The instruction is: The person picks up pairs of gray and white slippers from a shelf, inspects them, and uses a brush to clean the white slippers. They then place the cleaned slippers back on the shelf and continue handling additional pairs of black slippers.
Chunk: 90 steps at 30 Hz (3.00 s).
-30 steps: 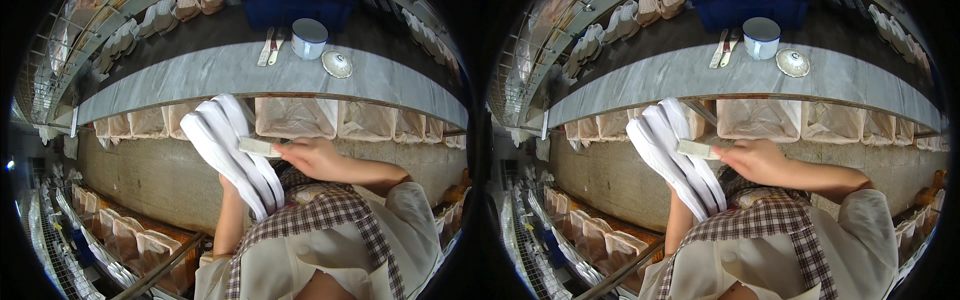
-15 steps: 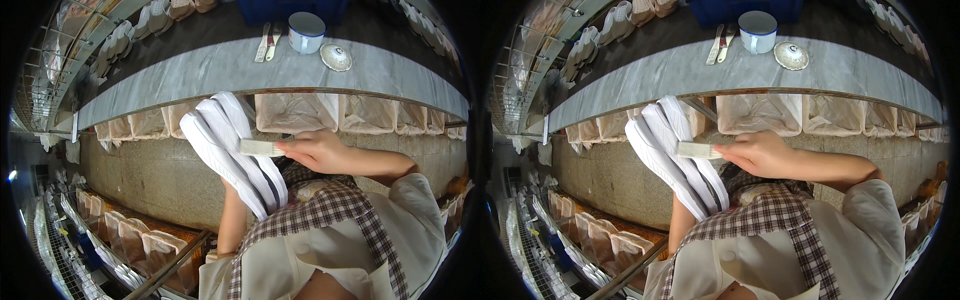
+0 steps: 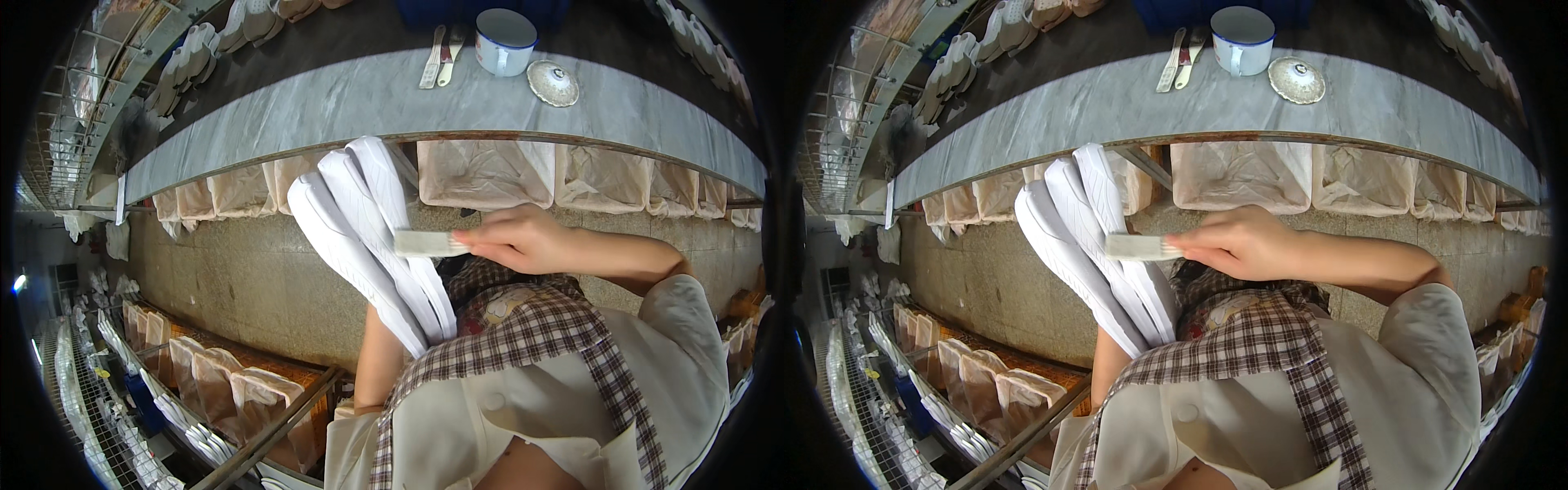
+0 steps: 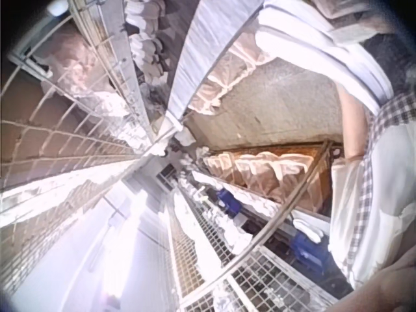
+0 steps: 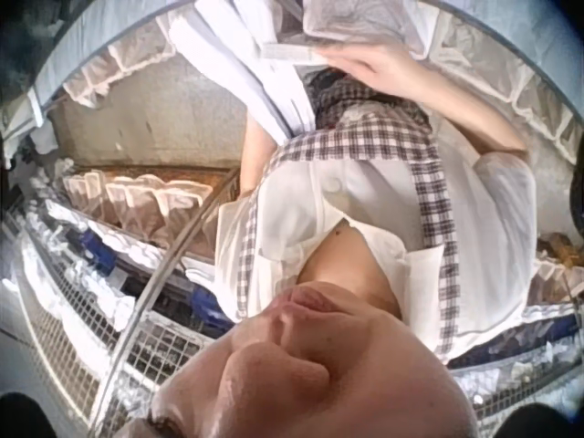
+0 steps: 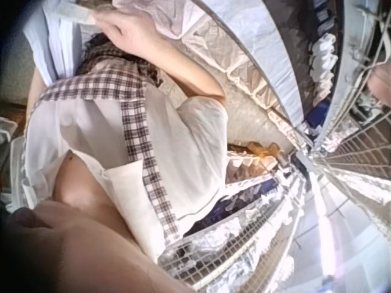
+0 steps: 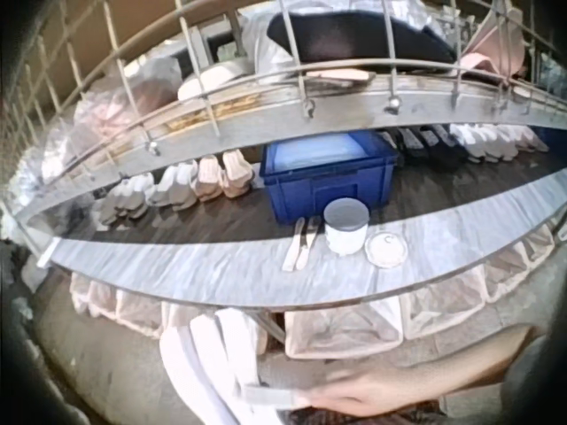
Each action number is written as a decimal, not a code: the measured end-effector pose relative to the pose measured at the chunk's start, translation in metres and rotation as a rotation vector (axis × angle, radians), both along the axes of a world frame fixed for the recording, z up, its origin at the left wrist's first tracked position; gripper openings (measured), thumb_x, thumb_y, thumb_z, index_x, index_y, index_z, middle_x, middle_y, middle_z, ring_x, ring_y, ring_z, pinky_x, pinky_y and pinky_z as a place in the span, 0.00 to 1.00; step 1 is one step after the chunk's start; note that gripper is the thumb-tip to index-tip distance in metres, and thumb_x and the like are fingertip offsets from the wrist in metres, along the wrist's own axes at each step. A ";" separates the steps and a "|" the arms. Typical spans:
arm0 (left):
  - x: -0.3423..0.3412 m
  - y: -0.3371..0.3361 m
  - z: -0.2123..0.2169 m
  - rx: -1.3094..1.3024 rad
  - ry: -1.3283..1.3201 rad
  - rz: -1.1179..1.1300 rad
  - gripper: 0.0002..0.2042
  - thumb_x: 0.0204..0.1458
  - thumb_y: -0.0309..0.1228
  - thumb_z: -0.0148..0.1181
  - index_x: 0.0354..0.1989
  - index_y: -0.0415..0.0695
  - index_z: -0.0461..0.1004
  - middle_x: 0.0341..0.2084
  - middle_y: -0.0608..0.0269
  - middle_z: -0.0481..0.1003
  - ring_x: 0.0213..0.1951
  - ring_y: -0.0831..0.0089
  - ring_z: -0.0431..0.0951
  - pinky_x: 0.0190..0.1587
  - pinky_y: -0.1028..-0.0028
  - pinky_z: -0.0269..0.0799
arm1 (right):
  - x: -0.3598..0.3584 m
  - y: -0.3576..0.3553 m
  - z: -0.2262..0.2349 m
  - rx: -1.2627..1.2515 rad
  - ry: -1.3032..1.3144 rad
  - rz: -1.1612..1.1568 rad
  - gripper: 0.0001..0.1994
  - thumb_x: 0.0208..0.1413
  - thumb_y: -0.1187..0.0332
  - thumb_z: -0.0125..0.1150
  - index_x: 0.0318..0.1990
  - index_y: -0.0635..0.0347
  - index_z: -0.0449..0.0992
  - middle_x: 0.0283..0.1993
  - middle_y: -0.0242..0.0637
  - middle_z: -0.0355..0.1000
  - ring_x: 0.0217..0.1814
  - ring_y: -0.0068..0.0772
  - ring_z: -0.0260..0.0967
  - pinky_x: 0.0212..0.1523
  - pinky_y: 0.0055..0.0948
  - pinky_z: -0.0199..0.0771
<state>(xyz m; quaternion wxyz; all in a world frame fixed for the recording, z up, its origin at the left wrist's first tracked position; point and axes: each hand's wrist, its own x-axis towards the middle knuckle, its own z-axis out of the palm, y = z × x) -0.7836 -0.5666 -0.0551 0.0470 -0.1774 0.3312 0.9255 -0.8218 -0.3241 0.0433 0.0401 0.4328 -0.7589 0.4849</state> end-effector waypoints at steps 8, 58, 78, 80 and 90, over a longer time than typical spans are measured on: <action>0.003 -0.004 0.029 -0.159 -0.050 0.025 0.24 0.60 0.41 0.40 0.57 0.35 0.60 0.46 0.49 0.70 0.45 0.61 0.74 0.46 0.66 0.73 | -0.032 -0.001 0.027 0.170 0.096 -0.276 0.12 0.54 0.65 0.57 0.46 0.46 0.78 0.23 0.30 0.71 0.16 0.26 0.64 0.16 0.26 0.63; -0.010 0.023 0.036 -0.066 -0.115 -0.047 0.21 0.59 0.38 0.43 0.54 0.33 0.64 0.44 0.50 0.72 0.42 0.59 0.75 0.45 0.67 0.74 | -0.077 0.012 0.019 0.353 -0.132 -0.576 0.13 0.58 0.65 0.54 0.48 0.53 0.76 0.32 0.33 0.75 0.26 0.26 0.69 0.27 0.28 0.69; -0.005 0.000 -0.008 -0.369 -0.038 -0.058 0.29 0.60 0.51 0.42 0.53 0.34 0.63 0.41 0.54 0.72 0.39 0.68 0.74 0.40 0.71 0.72 | -0.192 0.155 0.036 0.692 0.049 -0.855 0.15 0.55 0.56 0.54 0.45 0.53 0.75 0.41 0.39 0.74 0.43 0.38 0.73 0.43 0.30 0.70; -0.007 0.002 -0.003 -0.314 0.034 -0.112 0.30 0.59 0.53 0.42 0.52 0.33 0.63 0.40 0.54 0.72 0.39 0.68 0.74 0.41 0.71 0.72 | -0.184 0.145 0.042 0.714 0.165 -0.917 0.14 0.55 0.60 0.55 0.45 0.55 0.76 0.42 0.40 0.74 0.43 0.36 0.73 0.43 0.28 0.70; -0.002 -0.002 0.004 -0.481 -0.075 -0.179 0.29 0.59 0.52 0.44 0.51 0.33 0.64 0.44 0.55 0.72 0.43 0.71 0.73 0.45 0.72 0.69 | -0.010 -0.003 -0.011 0.146 -0.125 -0.019 0.12 0.51 0.65 0.62 0.44 0.48 0.79 0.25 0.29 0.68 0.25 0.24 0.66 0.24 0.25 0.66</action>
